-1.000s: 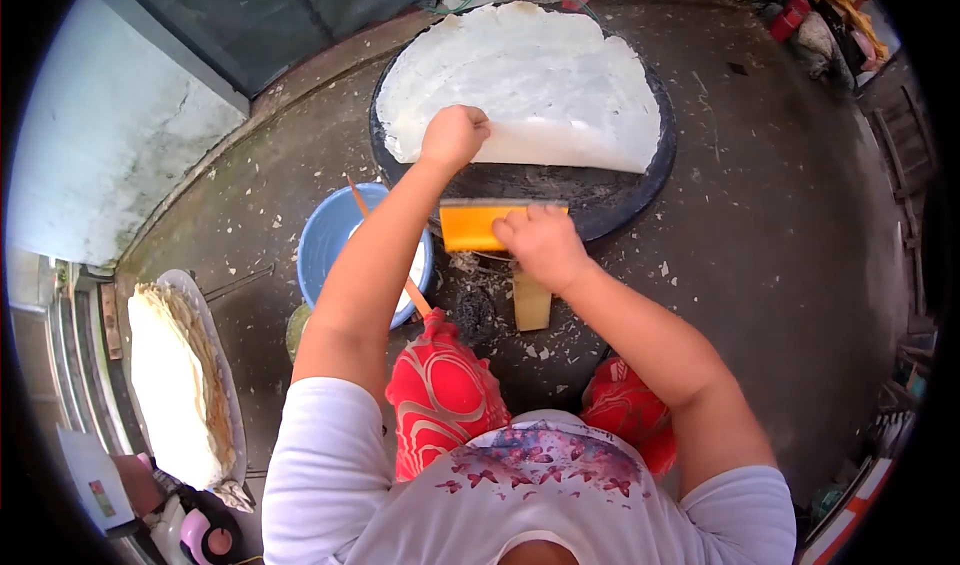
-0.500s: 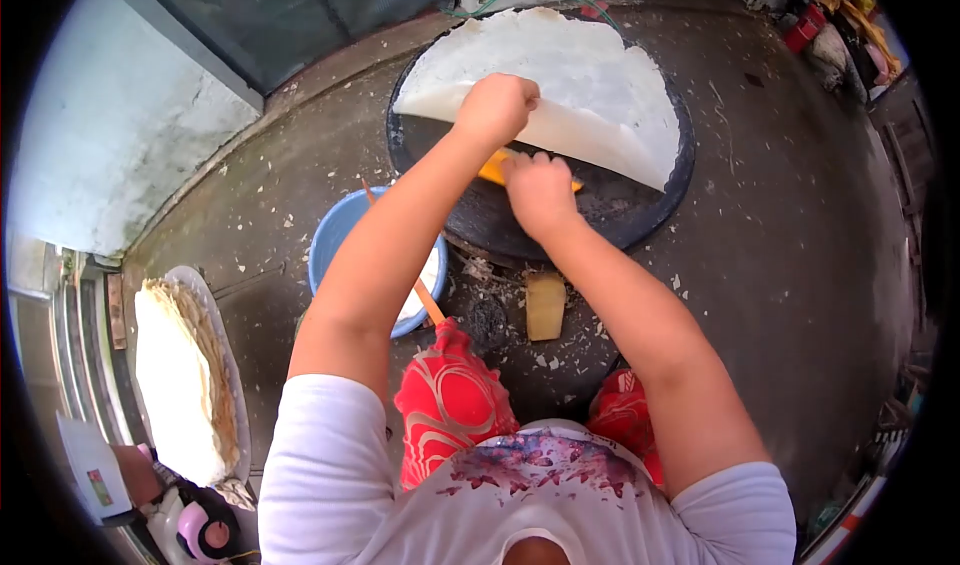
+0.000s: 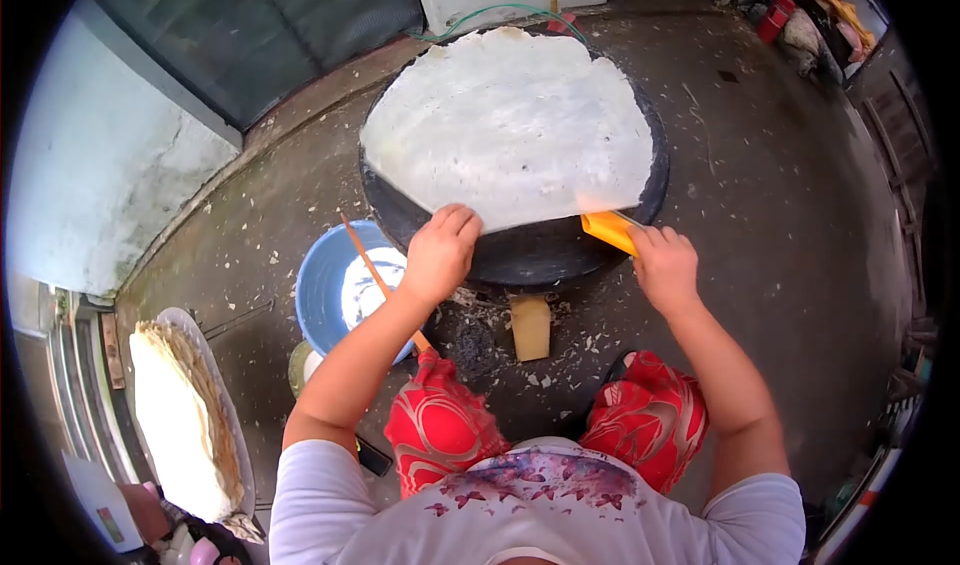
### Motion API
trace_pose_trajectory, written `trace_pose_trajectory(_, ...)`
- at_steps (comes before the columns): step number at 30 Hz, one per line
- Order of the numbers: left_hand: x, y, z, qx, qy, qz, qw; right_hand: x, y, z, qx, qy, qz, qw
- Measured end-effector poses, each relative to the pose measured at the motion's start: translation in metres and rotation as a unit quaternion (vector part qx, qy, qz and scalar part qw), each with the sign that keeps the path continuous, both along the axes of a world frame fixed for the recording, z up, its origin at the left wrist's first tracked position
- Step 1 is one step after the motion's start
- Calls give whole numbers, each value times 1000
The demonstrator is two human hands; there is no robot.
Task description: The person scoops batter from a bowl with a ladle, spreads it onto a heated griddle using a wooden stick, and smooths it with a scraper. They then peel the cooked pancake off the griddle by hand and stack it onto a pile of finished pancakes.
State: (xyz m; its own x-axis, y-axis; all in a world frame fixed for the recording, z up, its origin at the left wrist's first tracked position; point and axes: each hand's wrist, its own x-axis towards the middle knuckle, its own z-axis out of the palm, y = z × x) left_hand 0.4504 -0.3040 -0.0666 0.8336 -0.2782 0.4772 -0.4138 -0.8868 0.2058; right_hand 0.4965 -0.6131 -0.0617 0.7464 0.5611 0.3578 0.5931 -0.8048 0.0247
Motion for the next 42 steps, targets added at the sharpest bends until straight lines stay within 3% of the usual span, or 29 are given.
trace_pose_trajectory(3, -8, -28, -1, 27, 58, 70, 995, -9, -15, 8, 5, 2, 6, 1000)
trace_pose_trajectory(8, 21, -80, -6, 7, 69, 48, 996, -11, -19, 7, 37, -3, 39, 999)
trace_pose_trajectory(11, 39, -87, -22, 61, 101, 6, 993, -7, -23, 4, 56, 2, 41, 998)
trace_pose_trajectory(13, 60, -79, -24, 45, 162, 59, 984, -1, -22, -2, 74, -5, 48, 996)
trace_pose_trajectory(14, 70, -73, -20, -34, 123, 72, 989, 5, -19, -5, 104, -16, 69, 992)
trace_pose_trajectory(16, 96, -60, 11, -49, 101, 88, 990, 23, -7, -12, 135, -26, 90, 986)
trace_pose_trajectory(23, 177, -43, 96, 32, -8, 131, 991, 138, 43, -37, 159, -121, 42, 979)
trace_pose_trajectory(29, 204, -32, 122, 60, -64, 95, 992, 146, 73, -33, 166, -103, 132, 972)
trace_pose_trajectory(34, 220, -22, 141, 87, -101, 110, 985, 203, 77, -42, 154, -116, 76, 978)
trace_pose_trajectory(37, 206, -21, 163, 60, -82, 153, 983, 221, 62, -45, 153, -114, -2, 982)
trace_pose_trajectory(39, 194, -13, 168, 31, -171, 127, 977, 220, 42, -40, 117, -109, -51, 986)
trace_pose_trajectory(42, 140, -16, 164, 63, -210, 87, 972, 207, 5, -40, 136, -131, -51, 981)
